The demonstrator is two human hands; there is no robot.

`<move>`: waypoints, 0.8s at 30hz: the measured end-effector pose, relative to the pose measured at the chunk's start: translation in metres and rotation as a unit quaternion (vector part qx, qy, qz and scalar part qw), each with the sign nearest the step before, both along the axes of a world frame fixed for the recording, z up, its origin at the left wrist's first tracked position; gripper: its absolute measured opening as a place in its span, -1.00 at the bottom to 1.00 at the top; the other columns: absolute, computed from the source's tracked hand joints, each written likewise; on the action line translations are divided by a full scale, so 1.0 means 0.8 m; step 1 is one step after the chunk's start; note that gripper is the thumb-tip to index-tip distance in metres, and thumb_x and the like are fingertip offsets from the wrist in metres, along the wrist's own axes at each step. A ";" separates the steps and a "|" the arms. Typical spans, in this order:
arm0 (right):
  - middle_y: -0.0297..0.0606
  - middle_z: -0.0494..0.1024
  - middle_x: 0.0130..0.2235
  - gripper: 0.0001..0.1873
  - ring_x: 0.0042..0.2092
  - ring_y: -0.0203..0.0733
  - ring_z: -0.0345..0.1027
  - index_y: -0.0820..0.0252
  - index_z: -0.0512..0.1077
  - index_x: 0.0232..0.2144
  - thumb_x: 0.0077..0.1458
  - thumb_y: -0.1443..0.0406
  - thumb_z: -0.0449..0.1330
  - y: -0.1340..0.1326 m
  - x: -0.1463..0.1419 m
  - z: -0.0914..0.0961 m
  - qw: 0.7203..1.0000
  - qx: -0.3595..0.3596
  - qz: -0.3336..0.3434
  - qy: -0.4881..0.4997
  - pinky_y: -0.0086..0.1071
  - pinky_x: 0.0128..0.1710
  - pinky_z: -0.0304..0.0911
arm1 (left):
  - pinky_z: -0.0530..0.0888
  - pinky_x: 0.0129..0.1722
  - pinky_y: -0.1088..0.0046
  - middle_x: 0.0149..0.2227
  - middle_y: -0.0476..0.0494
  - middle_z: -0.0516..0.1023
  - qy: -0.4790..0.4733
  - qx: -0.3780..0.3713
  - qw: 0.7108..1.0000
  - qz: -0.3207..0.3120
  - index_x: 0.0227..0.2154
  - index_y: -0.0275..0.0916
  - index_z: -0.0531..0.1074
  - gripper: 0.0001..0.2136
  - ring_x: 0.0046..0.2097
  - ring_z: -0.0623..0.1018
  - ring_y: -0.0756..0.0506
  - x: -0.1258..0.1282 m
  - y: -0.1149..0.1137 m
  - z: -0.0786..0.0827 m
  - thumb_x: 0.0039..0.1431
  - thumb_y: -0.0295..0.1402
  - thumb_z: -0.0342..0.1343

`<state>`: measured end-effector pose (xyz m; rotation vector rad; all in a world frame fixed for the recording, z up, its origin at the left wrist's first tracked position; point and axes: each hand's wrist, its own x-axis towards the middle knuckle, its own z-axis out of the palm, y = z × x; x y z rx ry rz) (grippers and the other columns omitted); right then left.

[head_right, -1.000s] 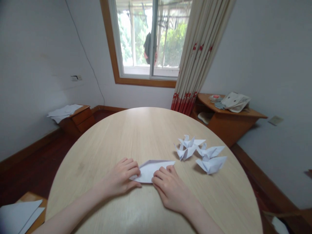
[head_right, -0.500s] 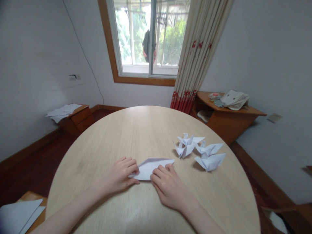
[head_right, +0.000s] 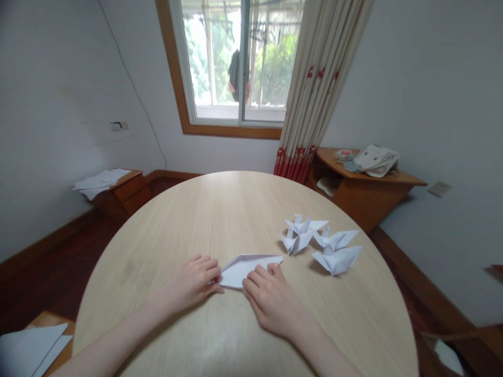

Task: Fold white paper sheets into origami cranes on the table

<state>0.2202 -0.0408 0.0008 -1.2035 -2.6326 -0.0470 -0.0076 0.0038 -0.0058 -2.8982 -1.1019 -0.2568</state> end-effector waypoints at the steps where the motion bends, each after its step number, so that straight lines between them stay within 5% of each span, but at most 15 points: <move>1: -0.23 0.48 -0.32 -0.76 -0.25 -0.12 0.22 0.19 0.39 -0.31 0.27 0.41 -0.06 0.000 0.000 0.000 1.000 -0.001 -0.001 -0.001 -0.20 -0.15 -0.08 | 0.24 -0.36 0.39 -0.37 -0.08 0.49 0.009 0.002 1.000 0.004 -0.42 -0.29 0.43 -0.73 -0.30 0.48 -0.13 0.000 0.001 0.000 0.14 -0.15 0.22; 14: -0.23 0.48 -0.31 -0.77 -0.24 -0.13 0.21 0.20 0.33 -0.36 0.06 0.56 -0.01 0.003 0.003 -0.001 0.998 -0.037 -0.030 -0.028 -0.26 -0.16 -0.09 | 0.23 -0.39 0.39 -0.42 -0.07 0.50 0.013 -0.006 1.000 0.010 -0.45 -0.28 0.43 -0.65 -0.36 0.50 -0.11 0.003 -0.004 0.006 0.27 -0.09 0.05; 24: -0.27 0.47 -0.33 -0.76 -0.23 -0.13 0.23 0.19 0.30 -0.39 -0.02 0.58 0.00 0.008 -0.002 -0.020 0.999 0.005 -0.042 0.023 -0.24 -0.09 -0.11 | 0.27 -0.39 0.34 -0.42 -0.11 0.47 -0.014 0.088 0.996 0.004 -0.43 -0.28 0.40 -0.70 -0.35 0.47 -0.15 0.021 -0.017 -0.013 0.33 -0.20 -0.02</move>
